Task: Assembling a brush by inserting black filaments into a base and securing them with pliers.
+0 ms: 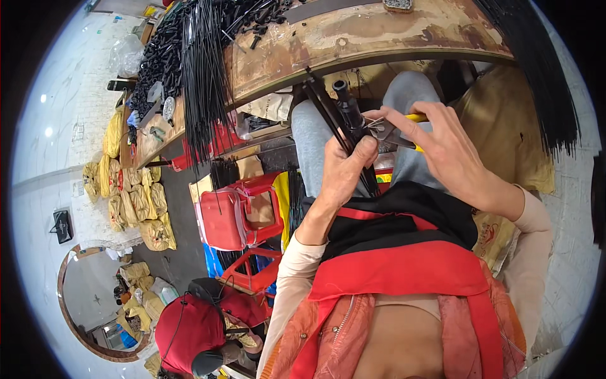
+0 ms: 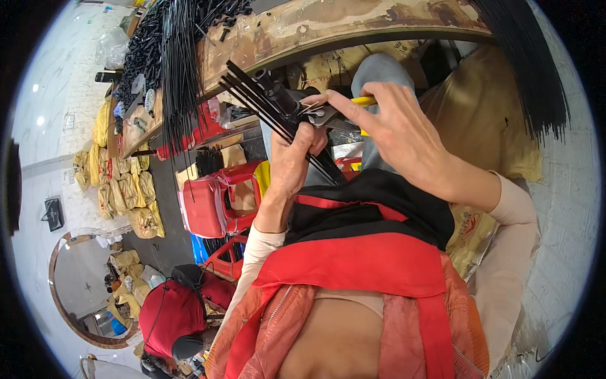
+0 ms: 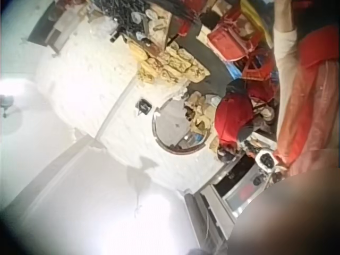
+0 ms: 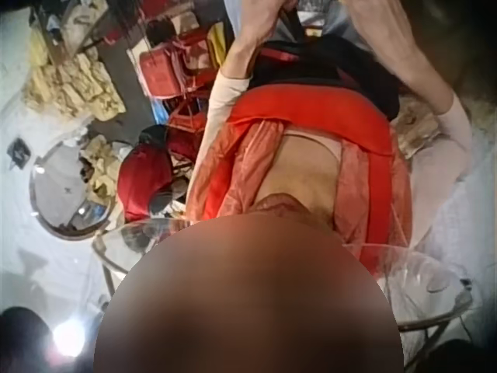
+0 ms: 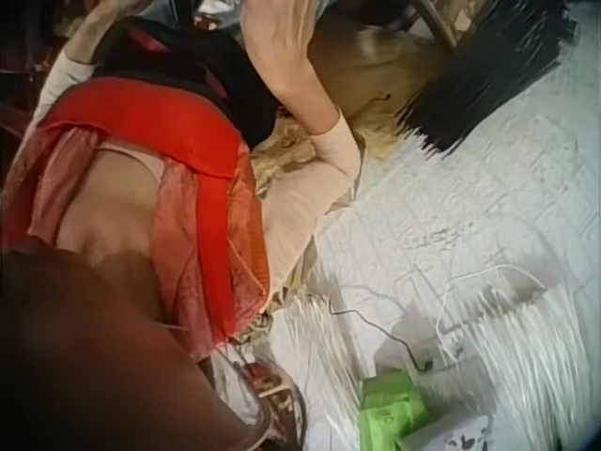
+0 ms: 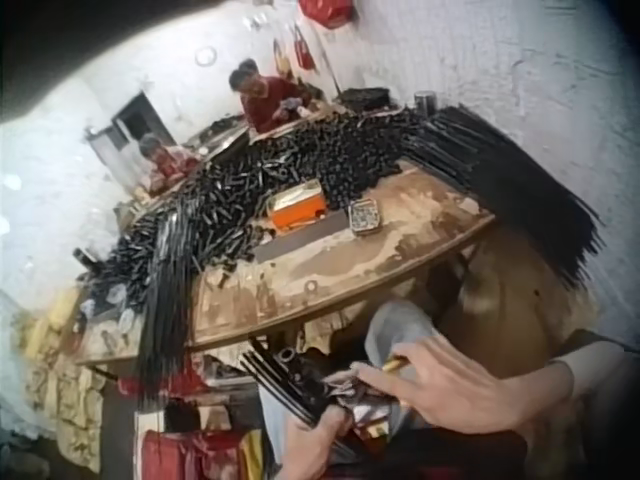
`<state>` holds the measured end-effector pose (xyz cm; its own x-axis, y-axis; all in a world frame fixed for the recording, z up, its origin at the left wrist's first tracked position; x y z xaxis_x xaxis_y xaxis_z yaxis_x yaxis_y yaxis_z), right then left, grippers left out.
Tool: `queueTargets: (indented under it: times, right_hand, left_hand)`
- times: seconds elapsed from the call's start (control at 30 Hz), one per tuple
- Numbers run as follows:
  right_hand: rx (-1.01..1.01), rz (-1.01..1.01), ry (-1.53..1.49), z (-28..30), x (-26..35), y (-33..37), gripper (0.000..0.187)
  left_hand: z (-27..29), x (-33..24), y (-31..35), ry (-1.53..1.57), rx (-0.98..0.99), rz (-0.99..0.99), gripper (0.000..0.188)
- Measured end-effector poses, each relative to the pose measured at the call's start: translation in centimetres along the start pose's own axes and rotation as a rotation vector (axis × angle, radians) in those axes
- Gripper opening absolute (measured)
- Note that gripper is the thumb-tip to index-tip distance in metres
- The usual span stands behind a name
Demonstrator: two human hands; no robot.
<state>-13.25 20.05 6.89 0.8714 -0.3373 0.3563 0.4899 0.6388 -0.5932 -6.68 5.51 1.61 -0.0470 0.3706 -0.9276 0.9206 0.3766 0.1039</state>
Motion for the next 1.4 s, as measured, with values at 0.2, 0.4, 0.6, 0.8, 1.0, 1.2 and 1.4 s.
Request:
queueTargets:
  times: [0.2, 0.4, 0.6, 0.8, 1.0, 1.2, 1.4]
  right_hand:
    - [0.128, 0.047, 0.014, 1.0, -0.8, -0.9, 0.06]
    - [1.141, -1.029, -1.098, -0.3, 1.2, 2.3, 0.044]
    - [0.296, -0.173, -0.336, 2.8, 0.1, -0.7, 0.037]
    - [1.072, -1.05, -0.938, 1.9, 2.2, 1.0, 0.031]
    - [0.129, 0.09, -0.102, 3.3, 3.4, -2.4, 0.041]
    - [0.993, -1.007, -0.698, 0.8, 3.7, -0.2, 0.05]
    - [1.061, -1.166, -0.877, 0.1, 5.0, -0.2, 0.049]
  left_hand:
    - [-0.2, -0.6, 0.4, -0.005, 0.069, -0.01, 0.066]
    - [0.1, -0.6, 1.6, -0.073, 0.151, 0.04, 0.042]
    - [0.3, -0.7, 0.8, -0.01, 0.014, 0.003, 0.042]
    - [1.1, -1.0, 1.5, 0.014, 0.178, 0.034, 0.046]
    - [1.8, -1.3, 1.8, -0.035, 0.133, -0.065, 0.049]
    - [2.5, -2.0, 2.6, 0.091, 0.259, -0.085, 0.041]
    - [4.1, -1.5, 2.7, 0.049, 0.295, -0.086, 0.034]
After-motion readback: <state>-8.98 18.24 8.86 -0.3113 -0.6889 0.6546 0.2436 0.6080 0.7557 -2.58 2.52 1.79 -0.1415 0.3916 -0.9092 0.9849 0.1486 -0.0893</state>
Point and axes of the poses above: each hand's wrist, its own y-axis away from the middle knuckle, its own z-axis out of the back of the hand, x = y × z, the point moved 6 cm from there along -y, towards the middle knuckle, and after that the axes turned 14 degrees about -x, right-handed, at the moved point
